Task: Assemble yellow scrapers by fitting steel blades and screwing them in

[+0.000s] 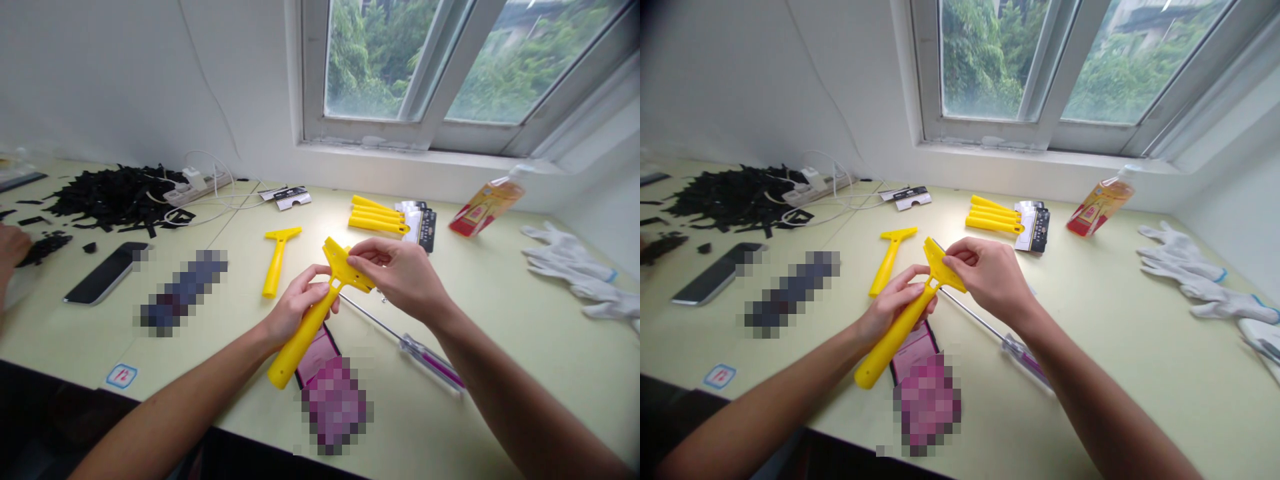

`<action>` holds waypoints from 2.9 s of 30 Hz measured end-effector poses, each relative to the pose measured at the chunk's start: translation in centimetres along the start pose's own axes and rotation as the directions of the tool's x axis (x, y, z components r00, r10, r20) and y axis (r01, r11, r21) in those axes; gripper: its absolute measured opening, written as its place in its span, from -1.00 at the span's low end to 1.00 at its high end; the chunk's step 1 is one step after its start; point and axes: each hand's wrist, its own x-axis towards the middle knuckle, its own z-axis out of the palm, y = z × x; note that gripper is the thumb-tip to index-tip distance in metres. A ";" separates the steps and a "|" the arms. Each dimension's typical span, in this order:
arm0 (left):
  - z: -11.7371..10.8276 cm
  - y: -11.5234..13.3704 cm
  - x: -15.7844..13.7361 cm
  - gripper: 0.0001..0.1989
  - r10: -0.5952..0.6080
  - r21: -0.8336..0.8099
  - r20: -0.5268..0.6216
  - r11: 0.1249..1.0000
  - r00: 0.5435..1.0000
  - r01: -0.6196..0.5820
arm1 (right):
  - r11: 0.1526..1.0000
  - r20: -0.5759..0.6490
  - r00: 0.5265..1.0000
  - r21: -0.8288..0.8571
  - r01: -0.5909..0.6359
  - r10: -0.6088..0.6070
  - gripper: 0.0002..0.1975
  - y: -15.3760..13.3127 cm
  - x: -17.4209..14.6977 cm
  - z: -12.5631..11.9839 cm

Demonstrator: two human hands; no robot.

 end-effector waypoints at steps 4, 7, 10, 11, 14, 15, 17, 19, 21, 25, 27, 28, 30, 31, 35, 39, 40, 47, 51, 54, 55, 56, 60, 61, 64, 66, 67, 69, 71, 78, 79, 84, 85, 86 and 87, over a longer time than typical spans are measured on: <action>-0.1 0.1 0.0 -0.73 0.002 0.003 -0.005 1.000 1.000 -0.002 | 0.999 0.031 0.999 0.037 -0.011 0.010 -0.86 0.1 0.0 -0.1; -0.1 0.2 0.0 -0.71 0.010 0.001 -0.008 1.000 1.000 -0.010 | 1.000 0.025 1.000 0.020 0.003 -0.003 -0.85 0.0 -0.1 -0.1; -0.1 0.2 0.0 -0.72 0.016 0.000 -0.009 1.000 1.000 -0.016 | 1.000 0.015 1.000 -0.025 0.009 -0.009 -0.86 -0.1 -0.2 0.0; -0.1 0.1 0.0 -0.73 0.019 0.003 -0.009 1.000 1.000 -0.019 | 0.998 0.013 1.000 -0.053 0.018 -0.017 -0.86 -0.2 -0.2 0.0; -0.1 0.1 -0.1 -0.73 0.031 0.012 -0.002 0.999 1.000 -0.031 | 0.977 0.008 0.996 -0.194 0.086 -0.086 -0.90 -0.3 -0.2 -0.2; -0.1 0.1 -0.1 -0.72 0.035 0.012 0.002 0.999 0.999 -0.035 | 0.963 0.009 0.993 -0.246 0.114 -0.115 -0.91 -0.3 -0.2 -0.2; -0.1 0.1 -0.1 -0.72 0.043 0.000 0.006 0.999 0.999 -0.043 | 0.935 0.005 0.987 -0.319 0.155 -0.162 -0.93 -0.2 -0.1 -0.4; -0.1 0.2 -0.2 -0.71 0.047 -0.018 0.012 0.999 0.999 -0.047 | 0.927 -0.026 0.984 -0.341 0.155 -0.174 -0.90 0.0 0.0 -0.5; 0.0 0.2 -0.3 -0.70 0.050 -0.034 0.026 0.998 0.998 -0.049 | 0.957 -0.045 0.992 -0.274 0.099 -0.115 -0.74 0.3 0.2 -0.7; 0.1 0.2 -0.4 -0.71 0.052 -0.042 0.069 0.998 0.996 -0.049 | 0.977 0.220 0.970 0.161 -0.137 0.100 -0.55 0.6 0.4 -0.9; 0.2 0.2 -0.5 -0.74 0.040 -0.064 0.105 0.997 0.994 -0.033 | 0.941 0.299 0.949 0.284 -0.186 0.098 -0.53 0.4 0.3 -0.9; 0.3 0.3 -0.6 -0.75 0.030 -0.076 0.124 0.997 0.992 -0.021 | 0.934 0.299 0.950 0.309 -0.182 0.086 -0.53 0.2 0.2 -0.8; 0.4 0.5 -0.7 -0.77 0.012 -0.088 0.144 0.996 0.989 0.001 | 0.933 0.288 0.955 0.322 -0.164 0.068 -0.53 -0.2 -0.2 -0.4; 0.4 0.6 -0.8 -0.76 0.002 -0.083 0.142 0.997 0.990 0.010 | 0.934 0.287 0.956 0.321 -0.160 0.065 -0.53 -0.4 -0.4 -0.2; 0.4 0.9 -0.9 -0.72 -0.017 -0.012 0.069 1.000 0.997 0.018 | 0.910 0.296 0.953 0.371 -0.183 0.071 -0.56 -0.9 -0.7 0.6; -0.1 1.0 -0.7 -0.72 -0.012 0.053 -0.015 0.999 1.000 0.013 | 0.966 0.237 0.971 0.241 -0.090 0.031 -0.66 0.4 0.2 -1.1; -0.2 1.0 -0.6 -0.72 -0.013 0.058 -0.029 0.998 0.999 0.014 | 0.993 0.221 0.975 0.107 -0.040 0.015 -0.73 1.0 0.5 -2.1; -0.4 1.2 -0.1 -0.70 -0.052 0.066 -0.069 0.996 0.996 0.057 | 0.773 0.527 0.776 -0.629 0.082 0.347 -0.96 5.3 1.1 -5.9; -0.3 1.1 -0.1 -0.71 -0.048 0.056 -0.081 0.997 0.996 0.053 | 0.774 0.566 0.765 -0.617 0.144 0.308 -0.92 6.2 0.6 -4.4; -0.4 1.0 -0.1 -0.71 -0.035 0.052 -0.082 0.998 0.996 0.039 | 0.765 0.568 0.770 -0.622 0.168 0.292 -0.91 7.1 0.4 -3.6; -0.5 0.9 -0.1 -0.71 -0.034 0.049 -0.078 0.998 0.996 0.038 | 0.759 0.566 0.772 -0.627 0.174 0.291 -0.91 7.5 0.4 -3.4; -0.6 0.9 0.0 -0.70 -0.035 0.047 -0.072 0.998 0.997 0.039 | 0.753 0.565 0.773 -0.633 0.180 0.290 -0.92 7.9 0.4 -3.3; -0.8 0.9 0.2 -0.69 -0.026 0.033 -0.062 0.999 0.998 0.028 | 0.749 0.579 0.767 -0.630 0.206 0.276 -0.92 8.9 0.6 -3.0; -0.8 0.9 0.2 -0.69 -0.020 0.030 -0.064 0.999 0.998 0.022 | 0.749 0.580 0.767 -0.629 0.207 0.275 -0.92 8.9 0.7 -2.9; -0.8 0.9 0.2 -0.68 -0.013 0.026 -0.065 1.000 0.998 0.014 | 0.748 0.577 0.763 -0.634 0.194 0.291 -0.91 8.7 0.6 -2.9; -0.8 0.8 0.2 -0.68 -0.013 0.026 -0.062 1.000 0.998 0.015 | 0.750 0.573 0.759 -0.638 0.176 0.310 -0.91 8.5 0.5 -2.9; -0.8 0.8 0.2 -0.69 -0.012 0.024 -0.061 1.000 0.998 0.013 | 0.751 0.572 0.756 -0.639 0.168 0.318 -0.91 8.4 0.4 -2.9; -0.8 0.8 0.2 -0.70 -0.006 0.021 -0.059 1.000 0.998 0.008 | 0.748 0.568 0.756 -0.644 0.162 0.326 -0.91 8.4 0.4 -2.9; -0.8 0.8 0.2 -0.70 -0.001 0.023 -0.059 1.000 0.998 0.002 | 0.743 0.565 0.756 -0.650 0.161 0.330 -0.90 8.4 0.4 -2.9; -0.9 0.7 0.2 -0.72 0.008 0.017 -0.058 1.000 0.998 -0.007 | 0.720 0.543 0.746 -0.683 0.125 0.386 -0.92 8.4 0.6 -3.2; -0.9 0.7 0.3 -0.72 0.008 0.014 -0.058 1.000 0.998 -0.007 | 0.722 0.548 0.742 -0.680 0.127 0.386 -0.92 8.5 0.6 -3.2; -1.0 0.8 0.3 -0.73 0.002 0.013 -0.054 1.000 0.999 -0.002 | 0.749 0.574 0.734 -0.648 0.138 0.362 -0.95 8.5 0.8 -3.8; -0.9 0.8 0.3 -0.73 -0.003 0.014 -0.051 1.000 0.999 0.004 | 0.757 0.568 0.745 -0.640 0.132 0.350 -0.98 8.2 0.9 -4.1; -0.9 0.8 0.2 -0.72 -0.009 0.016 -0.045 1.000 0.999 0.009 | 0.770 0.557 0.764 -0.625 0.127 0.326 -0.96 7.8 1.0 -4.4; -0.8 0.9 0.1 -0.72 -0.016 0.019 -0.037 1.000 0.999 0.017 | 0.793 0.545 0.789 -0.596 0.127 0.283 -0.92 7.1 1.0 -4.6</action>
